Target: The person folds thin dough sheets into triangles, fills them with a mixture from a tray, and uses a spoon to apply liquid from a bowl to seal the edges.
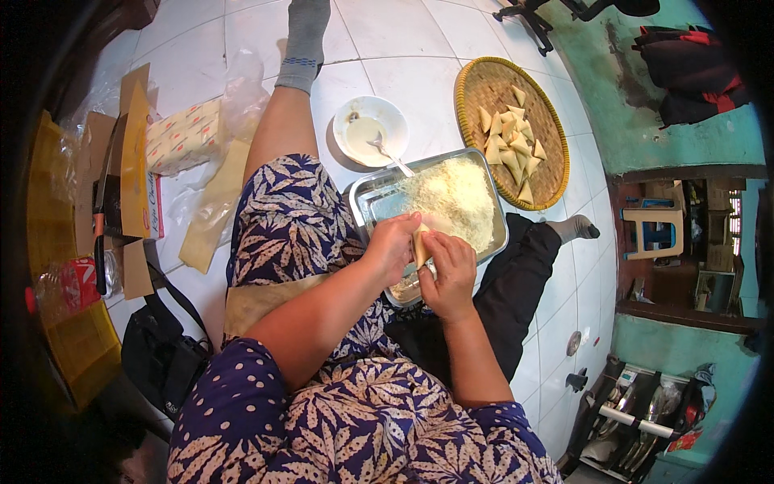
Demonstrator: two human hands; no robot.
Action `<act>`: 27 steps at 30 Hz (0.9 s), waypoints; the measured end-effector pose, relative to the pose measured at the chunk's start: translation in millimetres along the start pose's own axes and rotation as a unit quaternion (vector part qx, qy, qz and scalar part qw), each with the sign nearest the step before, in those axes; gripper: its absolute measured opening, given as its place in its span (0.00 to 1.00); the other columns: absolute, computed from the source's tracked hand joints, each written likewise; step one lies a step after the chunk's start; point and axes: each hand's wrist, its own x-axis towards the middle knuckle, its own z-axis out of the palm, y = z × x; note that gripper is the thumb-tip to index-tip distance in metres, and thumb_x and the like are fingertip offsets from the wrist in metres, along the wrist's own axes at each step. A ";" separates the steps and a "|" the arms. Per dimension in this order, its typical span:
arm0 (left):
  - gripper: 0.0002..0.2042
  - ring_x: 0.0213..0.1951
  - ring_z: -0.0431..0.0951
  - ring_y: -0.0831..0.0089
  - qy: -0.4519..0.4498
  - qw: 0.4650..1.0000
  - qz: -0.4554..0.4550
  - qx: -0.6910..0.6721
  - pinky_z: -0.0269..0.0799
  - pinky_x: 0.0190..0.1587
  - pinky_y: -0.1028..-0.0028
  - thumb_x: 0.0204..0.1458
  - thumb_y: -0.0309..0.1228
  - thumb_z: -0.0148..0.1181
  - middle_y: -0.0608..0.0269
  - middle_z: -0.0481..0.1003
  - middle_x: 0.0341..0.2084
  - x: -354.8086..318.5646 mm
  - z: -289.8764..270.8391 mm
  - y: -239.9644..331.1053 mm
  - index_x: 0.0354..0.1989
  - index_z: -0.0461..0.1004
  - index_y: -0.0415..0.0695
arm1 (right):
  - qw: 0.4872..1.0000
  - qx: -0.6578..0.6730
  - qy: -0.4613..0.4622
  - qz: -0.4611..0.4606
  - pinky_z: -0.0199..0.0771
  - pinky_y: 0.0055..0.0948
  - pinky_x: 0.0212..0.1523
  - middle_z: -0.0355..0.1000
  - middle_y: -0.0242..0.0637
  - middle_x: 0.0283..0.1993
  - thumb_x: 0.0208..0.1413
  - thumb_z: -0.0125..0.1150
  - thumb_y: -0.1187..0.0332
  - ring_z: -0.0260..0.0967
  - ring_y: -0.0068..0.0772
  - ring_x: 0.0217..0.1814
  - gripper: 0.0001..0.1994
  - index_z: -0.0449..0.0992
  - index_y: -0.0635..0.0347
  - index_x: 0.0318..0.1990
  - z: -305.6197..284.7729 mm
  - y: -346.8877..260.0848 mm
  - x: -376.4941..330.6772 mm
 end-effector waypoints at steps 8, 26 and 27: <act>0.16 0.42 0.72 0.63 -0.110 0.987 -0.106 -0.039 0.65 0.50 0.67 0.54 0.36 0.41 0.54 0.73 0.37 11.3 -9.9 -6.1 0.42 0.68 0.37 | 0.841 0.437 -0.004 0.318 0.66 0.21 0.35 0.69 0.34 0.32 0.50 0.55 0.73 0.65 0.21 0.32 0.09 0.71 0.66 0.39 -10.2 32.6 -1.5; 0.10 0.33 0.71 0.78 -0.057 0.976 0.012 0.211 0.65 0.37 0.77 0.48 0.27 0.54 0.64 0.73 0.30 3.0 -1.1 -4.7 0.40 0.71 0.39 | 0.880 0.318 0.150 0.319 0.59 0.17 0.31 0.61 0.28 0.27 0.47 0.59 0.74 0.57 0.16 0.28 0.06 0.68 0.62 0.30 5.8 29.2 -26.4; 0.10 0.33 0.71 0.77 -0.043 0.974 0.023 0.219 0.65 0.37 0.77 0.48 0.27 0.54 0.64 0.73 0.30 2.4 -0.8 -2.6 0.39 0.71 0.39 | 0.863 0.360 0.162 0.315 0.58 0.17 0.30 0.61 0.27 0.26 0.47 0.57 0.74 0.56 0.17 0.26 0.05 0.67 0.61 0.31 8.1 27.7 -31.4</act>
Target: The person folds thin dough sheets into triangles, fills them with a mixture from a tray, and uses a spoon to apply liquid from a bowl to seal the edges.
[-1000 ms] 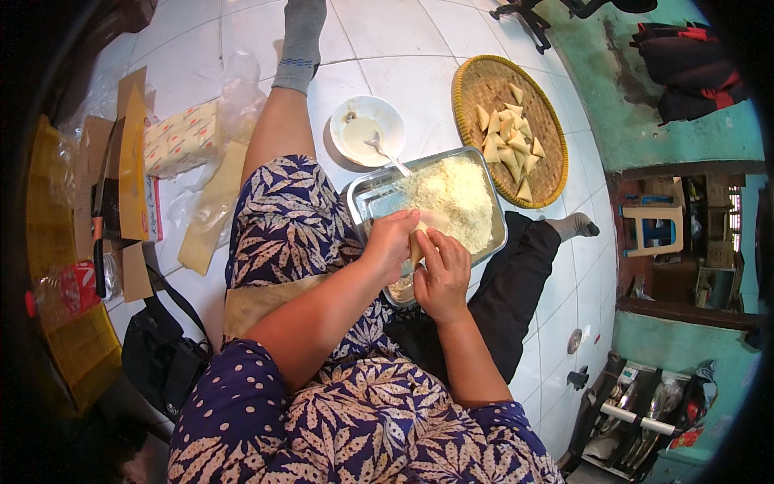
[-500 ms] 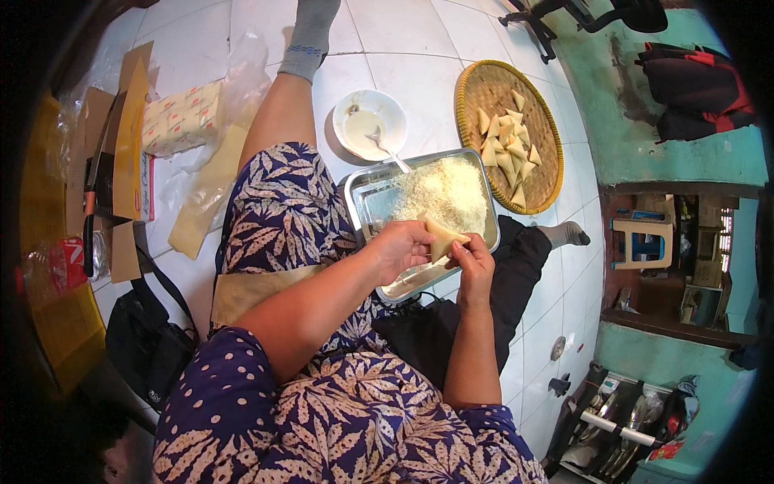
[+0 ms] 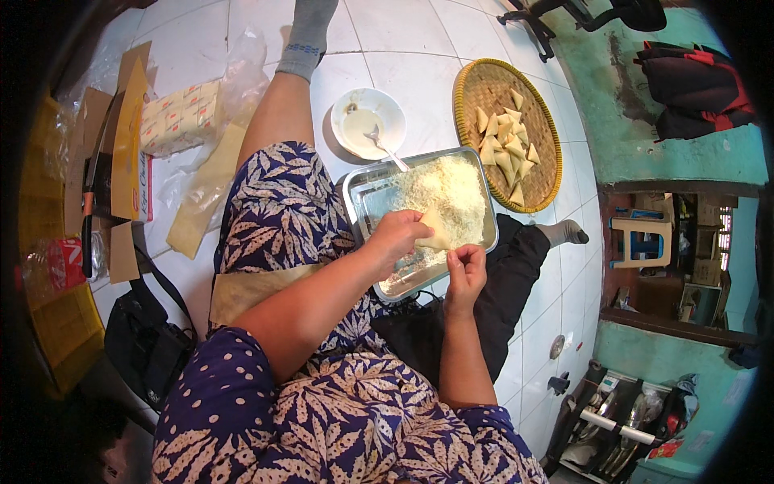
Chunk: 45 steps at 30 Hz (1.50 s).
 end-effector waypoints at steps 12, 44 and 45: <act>0.16 0.40 0.76 0.69 -0.101 0.989 -0.011 -0.108 0.75 0.41 0.75 0.50 0.23 0.50 0.56 0.71 0.41 -17.5 9.2 23.6 0.48 0.63 0.34 | 0.785 0.525 -0.183 0.274 0.61 0.42 0.53 0.68 0.42 0.52 0.44 0.53 0.52 0.66 0.40 0.51 0.31 0.64 0.61 0.55 12.4 -10.2 5.1; 0.23 0.44 0.70 0.67 -0.152 0.963 -0.116 -0.191 0.63 0.49 0.71 0.53 0.45 0.43 0.58 0.71 0.42 -6.0 -2.7 10.1 0.50 0.63 0.41 | 0.930 -0.208 -0.231 -0.196 0.64 0.33 0.54 0.67 0.48 0.53 0.45 0.55 0.74 0.65 0.42 0.55 0.23 0.68 0.64 0.53 -9.3 -15.5 13.9; 0.24 0.46 0.69 0.66 -0.156 0.962 -0.118 -0.191 0.61 0.51 0.70 0.52 0.46 0.44 0.58 0.70 0.43 -4.1 -4.7 8.5 0.51 0.62 0.40 | 0.962 -0.121 -0.219 -0.111 0.65 0.32 0.52 0.68 0.48 0.52 0.46 0.55 0.74 0.66 0.39 0.54 0.22 0.68 0.66 0.53 -9.7 -12.1 13.1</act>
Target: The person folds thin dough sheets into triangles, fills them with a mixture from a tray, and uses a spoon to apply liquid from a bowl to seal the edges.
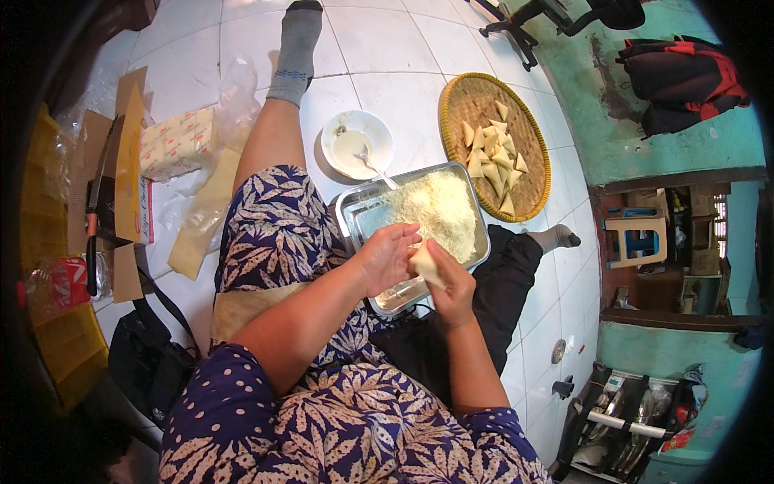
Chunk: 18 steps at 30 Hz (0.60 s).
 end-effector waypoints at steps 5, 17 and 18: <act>0.26 0.47 0.67 0.72 0.086 0.966 0.136 0.202 0.59 0.51 0.73 0.51 0.41 0.53 0.60 0.69 0.45 -0.2 4.6 -10.6 0.55 0.60 0.39 | 0.920 0.330 0.054 0.205 0.71 0.29 0.45 0.68 0.43 0.48 0.48 0.56 0.72 0.67 0.35 0.49 0.23 0.65 0.72 0.52 -6.7 -9.6 12.7; 0.11 0.32 0.72 0.80 0.212 0.843 0.448 0.210 0.68 0.34 0.80 0.46 0.25 0.60 0.63 0.73 0.31 -49.7 37.3 2.1 0.39 0.72 0.36 | 0.886 0.443 -0.044 0.131 0.65 0.26 0.42 0.71 0.38 0.42 0.51 0.50 0.54 0.68 0.27 0.41 0.33 0.55 0.65 0.61 26.3 -34.0 55.6; 0.12 0.32 0.72 0.80 0.240 0.809 0.461 0.275 0.69 0.35 0.80 0.45 0.24 0.61 0.62 0.74 0.30 -63.1 40.6 15.8 0.39 0.72 0.36 | 0.917 0.381 -0.033 0.111 0.66 0.26 0.40 0.72 0.33 0.36 0.54 0.48 0.56 0.67 0.25 0.39 0.27 0.61 0.65 0.57 27.5 -5.2 64.0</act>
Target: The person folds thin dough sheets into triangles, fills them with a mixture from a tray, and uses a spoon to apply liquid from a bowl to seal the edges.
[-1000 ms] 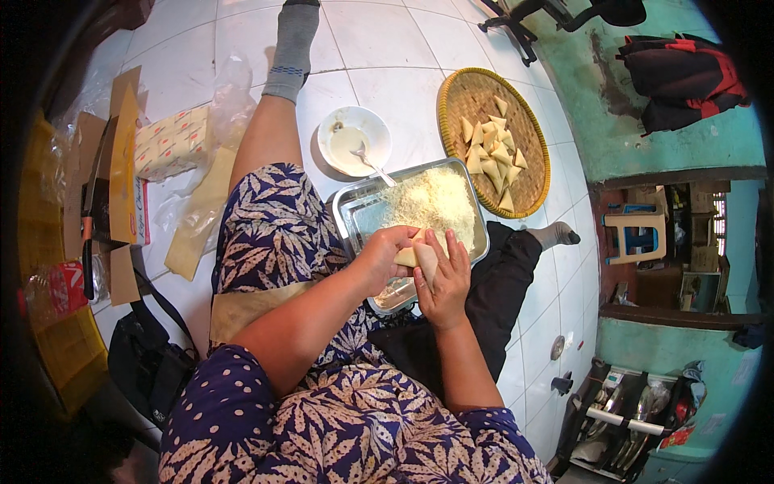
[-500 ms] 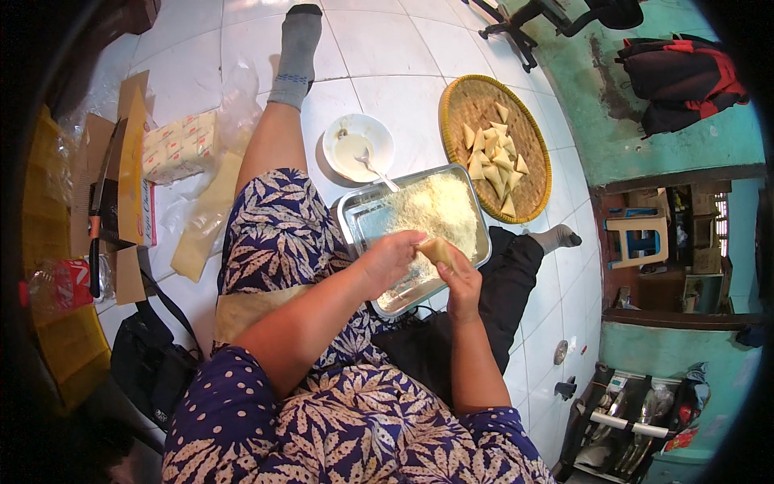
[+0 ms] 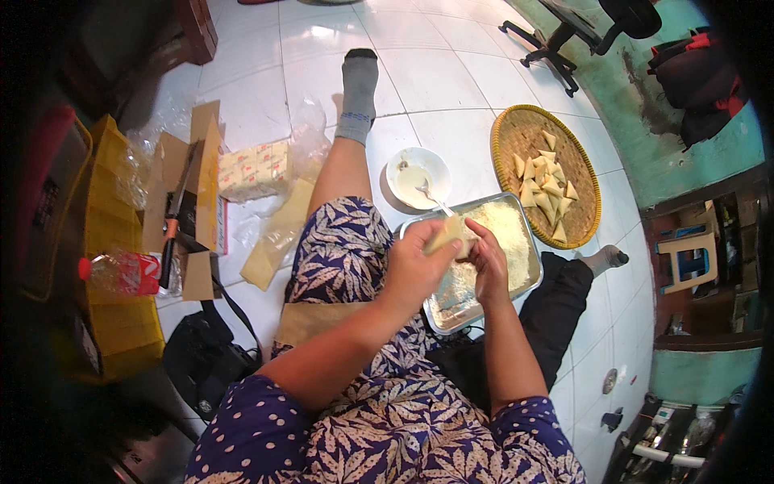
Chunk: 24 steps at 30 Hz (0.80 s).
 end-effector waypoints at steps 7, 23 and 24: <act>0.09 0.27 0.70 0.81 -0.033 0.989 -0.097 0.102 0.64 0.30 0.82 0.46 0.30 0.59 0.67 0.73 0.25 97.2 -81.6 13.3 0.35 0.72 0.41 | 0.661 -0.738 0.076 -0.113 0.67 0.38 0.40 0.71 0.41 0.36 0.51 0.49 0.62 0.68 0.39 0.41 0.12 0.74 0.54 0.39 21.9 30.9 85.3; 0.22 0.46 0.70 0.49 -0.061 0.946 -0.224 -0.228 0.70 0.50 0.57 0.49 0.31 0.54 0.42 0.66 0.45 165.1 -130.2 -45.6 0.50 0.59 0.32 | 0.718 -0.686 0.022 0.115 0.71 0.40 0.44 0.70 0.46 0.43 0.49 0.46 0.70 0.71 0.44 0.45 0.13 0.73 0.62 0.40 30.1 18.3 92.2; 0.22 0.46 0.69 0.48 -0.064 0.943 -0.228 -0.233 0.70 0.50 0.57 0.49 0.31 0.54 0.42 0.66 0.45 168.7 -130.1 -45.3 0.50 0.59 0.31 | 0.721 -0.680 0.027 0.126 0.70 0.40 0.44 0.70 0.46 0.43 0.49 0.46 0.70 0.71 0.44 0.45 0.13 0.73 0.61 0.40 30.6 17.6 89.3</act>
